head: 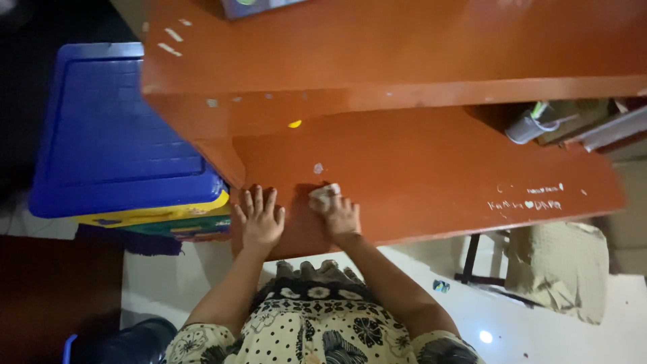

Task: The person wipes an orange desk surface with a white cloth, removing white marks and smudges. They move a yellow lamp and a framed photo aside to reach the surface, then continue wiping the top and lower shelf areas.

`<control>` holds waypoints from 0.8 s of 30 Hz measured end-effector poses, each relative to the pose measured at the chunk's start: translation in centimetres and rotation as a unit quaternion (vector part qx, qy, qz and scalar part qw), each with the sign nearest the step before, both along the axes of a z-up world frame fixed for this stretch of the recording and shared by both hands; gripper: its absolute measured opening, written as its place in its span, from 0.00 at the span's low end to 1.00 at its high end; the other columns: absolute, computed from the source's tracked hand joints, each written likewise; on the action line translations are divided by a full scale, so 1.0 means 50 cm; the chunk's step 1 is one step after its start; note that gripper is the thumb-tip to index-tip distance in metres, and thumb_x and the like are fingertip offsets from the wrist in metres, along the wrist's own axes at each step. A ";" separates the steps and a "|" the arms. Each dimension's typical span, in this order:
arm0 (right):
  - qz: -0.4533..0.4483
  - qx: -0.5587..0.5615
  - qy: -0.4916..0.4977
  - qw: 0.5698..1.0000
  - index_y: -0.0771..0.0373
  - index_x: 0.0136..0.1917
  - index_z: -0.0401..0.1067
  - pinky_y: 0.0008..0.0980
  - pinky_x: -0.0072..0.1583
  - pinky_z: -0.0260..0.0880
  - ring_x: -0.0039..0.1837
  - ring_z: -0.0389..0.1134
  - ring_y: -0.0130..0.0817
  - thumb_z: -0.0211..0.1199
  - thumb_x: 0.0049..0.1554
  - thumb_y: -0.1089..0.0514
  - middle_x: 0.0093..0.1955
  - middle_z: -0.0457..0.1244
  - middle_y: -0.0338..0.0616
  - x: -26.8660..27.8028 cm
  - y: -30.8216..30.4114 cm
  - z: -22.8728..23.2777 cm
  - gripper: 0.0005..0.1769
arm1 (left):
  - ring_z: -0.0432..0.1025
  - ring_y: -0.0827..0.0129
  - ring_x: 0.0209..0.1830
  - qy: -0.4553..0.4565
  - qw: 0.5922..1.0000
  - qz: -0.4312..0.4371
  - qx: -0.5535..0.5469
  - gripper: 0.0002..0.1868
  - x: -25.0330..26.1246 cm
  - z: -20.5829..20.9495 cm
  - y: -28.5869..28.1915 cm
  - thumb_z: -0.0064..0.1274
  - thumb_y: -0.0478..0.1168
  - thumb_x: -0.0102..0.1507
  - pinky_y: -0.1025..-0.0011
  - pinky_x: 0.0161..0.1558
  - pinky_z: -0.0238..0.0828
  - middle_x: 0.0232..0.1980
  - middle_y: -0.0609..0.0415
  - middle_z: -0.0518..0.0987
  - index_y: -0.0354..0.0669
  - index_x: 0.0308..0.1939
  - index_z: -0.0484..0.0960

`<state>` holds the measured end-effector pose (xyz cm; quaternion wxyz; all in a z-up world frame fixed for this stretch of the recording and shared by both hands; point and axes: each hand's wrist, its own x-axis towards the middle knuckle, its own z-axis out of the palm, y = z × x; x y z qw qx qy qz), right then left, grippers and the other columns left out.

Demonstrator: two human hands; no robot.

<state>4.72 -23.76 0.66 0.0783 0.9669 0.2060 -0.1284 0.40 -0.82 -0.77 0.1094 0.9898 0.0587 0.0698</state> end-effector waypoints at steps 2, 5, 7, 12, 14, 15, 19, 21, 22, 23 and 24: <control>-0.084 0.001 0.031 0.996 0.44 0.79 0.54 0.55 0.64 0.61 0.68 0.57 0.50 0.54 0.60 0.58 0.72 0.50 0.55 -0.009 -0.102 0.031 0.35 | 0.39 0.44 0.83 0.029 1.000 -0.007 0.002 0.34 0.001 0.008 -0.001 0.36 0.61 0.68 0.33 0.74 0.30 0.83 0.47 0.50 0.59 0.77 0.60; -0.249 0.098 -0.002 0.963 0.55 0.81 0.53 0.58 0.63 0.61 0.65 0.59 0.52 0.50 0.65 0.53 0.71 0.51 0.56 -0.026 -0.323 -0.029 0.32 | 0.35 0.45 0.83 0.070 0.998 -0.005 -0.004 0.34 -0.001 0.014 -0.003 0.31 0.62 0.69 0.34 0.73 0.26 0.83 0.48 0.45 0.59 0.79 0.57; -0.340 0.191 -0.061 0.919 0.62 0.81 0.53 0.62 0.65 0.59 0.66 0.60 0.56 0.47 0.71 0.47 0.70 0.53 0.58 -0.040 -0.454 -0.039 0.30 | 0.33 0.46 0.83 0.087 0.996 -0.007 -0.012 0.35 0.005 0.020 -0.005 0.30 0.62 0.69 0.34 0.73 0.24 0.84 0.48 0.43 0.59 0.79 0.55; -0.474 0.080 -0.070 0.874 0.31 0.76 0.60 0.58 0.68 0.58 0.73 0.54 0.58 0.59 0.58 0.54 0.80 0.42 0.50 -0.064 -0.636 0.060 0.35 | 0.34 0.46 0.83 0.146 0.989 0.022 0.021 0.34 0.009 0.049 -0.025 0.32 0.60 0.69 0.33 0.73 0.28 0.84 0.49 0.44 0.60 0.79 0.55; -0.484 0.080 -0.075 0.868 0.33 0.77 0.60 0.56 0.66 0.60 0.71 0.55 0.59 0.59 0.58 0.55 0.80 0.42 0.53 -0.052 -0.658 0.018 0.35 | 0.37 0.45 0.84 0.141 0.989 0.040 0.028 0.34 0.048 0.022 -0.037 0.35 0.60 0.69 0.35 0.76 0.31 0.84 0.47 0.47 0.59 0.78 0.59; -0.493 0.074 -0.071 0.864 0.35 0.78 0.60 0.55 0.65 0.63 0.69 0.57 0.60 0.59 0.59 0.55 0.79 0.43 0.57 -0.056 -0.666 -0.007 0.35 | 0.41 0.45 0.85 0.147 0.987 0.060 0.035 0.33 0.057 0.004 -0.041 0.38 0.61 0.69 0.37 0.78 0.34 0.84 0.46 0.51 0.58 0.76 0.63; -0.436 0.133 -0.126 0.881 0.51 0.67 0.67 0.52 0.60 0.71 0.64 0.66 0.59 0.55 0.69 0.50 0.74 0.55 0.60 -0.075 -0.555 -0.058 0.15 | 0.49 0.39 0.81 0.128 0.986 0.099 -0.034 0.36 0.120 -0.025 -0.156 0.44 0.61 0.68 0.38 0.79 0.41 0.81 0.38 0.58 0.51 0.77 0.66; -0.281 0.127 -0.051 0.950 0.69 0.69 0.60 0.57 0.53 0.68 0.56 0.66 0.58 0.51 0.64 0.55 0.55 0.64 0.61 -0.085 -0.453 -0.013 0.24 | 0.41 0.48 0.87 0.200 0.972 0.074 -0.097 0.29 0.117 0.124 -0.277 0.43 0.57 0.67 0.26 0.75 0.34 0.84 0.52 0.53 0.60 0.72 0.68; -0.282 0.127 -0.053 0.950 0.69 0.69 0.60 0.57 0.53 0.68 0.56 0.66 0.58 0.51 0.64 0.55 0.55 0.64 0.61 -0.094 -0.426 -0.028 0.24 | 0.41 0.48 0.87 0.199 0.973 0.073 -0.097 0.29 0.122 0.103 -0.316 0.43 0.57 0.67 0.26 0.75 0.34 0.84 0.52 0.53 0.60 0.72 0.68; -0.174 0.078 -0.015 0.982 0.57 0.67 0.63 0.56 0.58 0.64 0.63 0.60 0.56 0.51 0.62 0.57 0.65 0.56 0.60 -0.105 -0.400 -0.043 0.20 | 0.38 0.50 0.85 0.180 0.980 0.026 -0.078 0.32 0.125 0.081 -0.356 0.41 0.60 0.66 0.26 0.74 0.30 0.84 0.51 0.49 0.60 0.74 0.63; -0.063 0.028 0.024 0.997 0.44 0.66 0.66 0.56 0.64 0.60 0.69 0.54 0.54 0.50 0.60 0.59 0.75 0.47 0.58 -0.114 -0.373 -0.058 0.21 | 0.36 0.52 0.83 0.160 0.985 -0.022 -0.058 0.35 0.129 0.059 -0.394 0.40 0.63 0.66 0.26 0.73 0.26 0.84 0.50 0.44 0.60 0.75 0.58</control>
